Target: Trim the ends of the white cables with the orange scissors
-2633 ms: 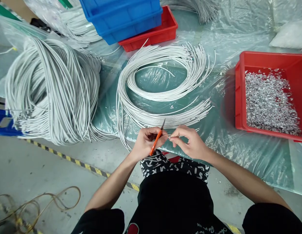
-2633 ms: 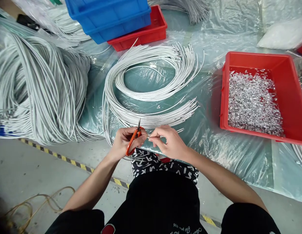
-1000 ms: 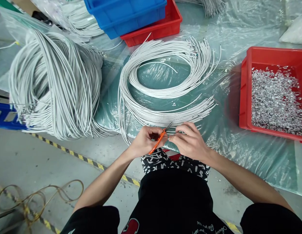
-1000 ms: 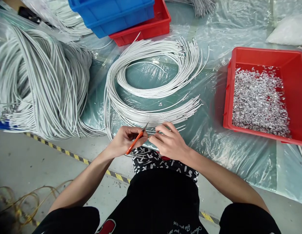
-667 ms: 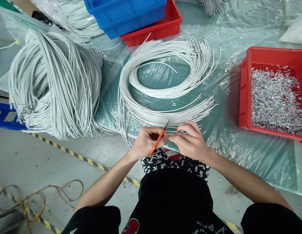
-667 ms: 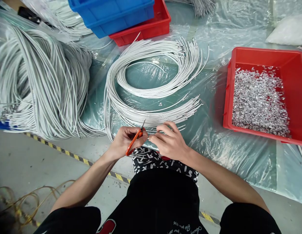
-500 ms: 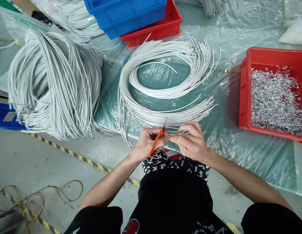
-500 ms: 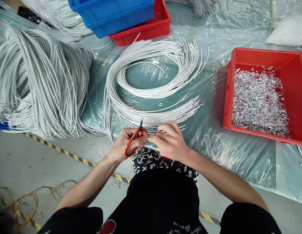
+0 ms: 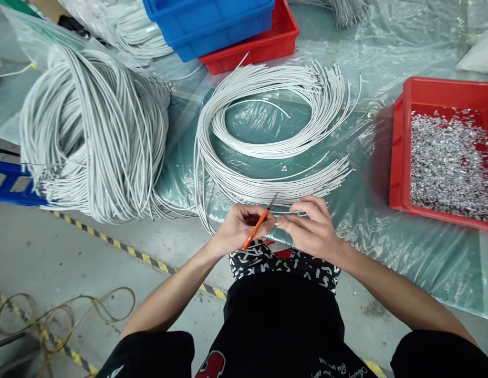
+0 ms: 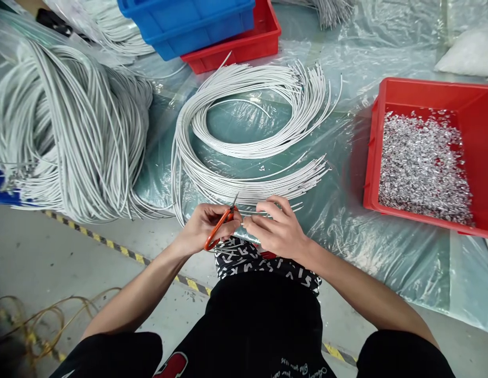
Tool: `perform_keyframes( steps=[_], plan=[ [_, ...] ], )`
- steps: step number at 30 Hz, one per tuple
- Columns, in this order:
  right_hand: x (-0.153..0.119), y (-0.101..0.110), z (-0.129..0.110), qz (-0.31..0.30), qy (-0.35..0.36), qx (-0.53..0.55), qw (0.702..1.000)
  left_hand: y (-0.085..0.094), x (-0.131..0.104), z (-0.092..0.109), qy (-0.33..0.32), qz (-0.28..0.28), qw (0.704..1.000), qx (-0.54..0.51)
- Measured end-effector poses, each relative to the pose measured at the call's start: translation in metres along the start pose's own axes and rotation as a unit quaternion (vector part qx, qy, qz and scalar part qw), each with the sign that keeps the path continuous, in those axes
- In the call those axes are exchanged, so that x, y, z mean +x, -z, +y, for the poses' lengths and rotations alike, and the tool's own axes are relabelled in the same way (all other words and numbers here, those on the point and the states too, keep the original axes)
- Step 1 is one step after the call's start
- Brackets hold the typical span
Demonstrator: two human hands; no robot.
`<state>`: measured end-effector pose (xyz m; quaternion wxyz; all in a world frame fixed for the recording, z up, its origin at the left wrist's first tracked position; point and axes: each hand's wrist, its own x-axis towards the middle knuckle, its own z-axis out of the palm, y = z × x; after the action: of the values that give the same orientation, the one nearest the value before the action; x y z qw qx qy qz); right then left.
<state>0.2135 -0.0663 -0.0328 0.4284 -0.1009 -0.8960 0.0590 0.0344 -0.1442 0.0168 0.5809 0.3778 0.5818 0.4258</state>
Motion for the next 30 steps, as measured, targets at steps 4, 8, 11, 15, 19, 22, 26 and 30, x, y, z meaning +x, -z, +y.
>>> perform_keyframes(
  steps=[4, 8, 11, 15, 19, 22, 26, 30],
  plan=[
    [0.0, 0.003, -0.001, -0.024, 0.028, -0.032, 0.999, 0.001, -0.002, 0.003, 0.002, -0.019, 1.0, 0.025],
    [0.002, 0.005, -0.003, -0.017, 0.05, -0.038, 0.998, 0.003, -0.001, 0.002, 0.011, -0.038, 0.998, 0.052],
    [0.001, 0.003, -0.004, -0.008, 0.049, -0.045, 0.998, 0.003, -0.001, 0.001, 0.004, -0.037, 0.998, 0.048],
    [0.0, 0.0, -0.004, 0.011, 0.04, -0.059, 0.997, -0.001, -0.001, -0.001, -0.014, -0.006, 0.999, 0.035],
    [0.0, -0.002, -0.005, 0.025, 0.035, -0.08, 0.996, -0.006, -0.002, -0.001, -0.026, 0.034, 0.998, 0.043],
    [0.001, -0.002, -0.005, 0.026, 0.025, -0.088, 0.995, -0.008, -0.003, -0.001, -0.031, 0.044, 0.997, 0.048],
    [0.002, -0.002, -0.006, 0.041, 0.024, -0.081, 0.996, -0.008, -0.003, -0.001, -0.037, 0.045, 0.997, 0.042],
    [0.002, 0.001, -0.005, 0.035, 0.023, -0.057, 0.998, -0.008, -0.003, -0.002, -0.034, 0.039, 0.998, 0.032]
  ],
)
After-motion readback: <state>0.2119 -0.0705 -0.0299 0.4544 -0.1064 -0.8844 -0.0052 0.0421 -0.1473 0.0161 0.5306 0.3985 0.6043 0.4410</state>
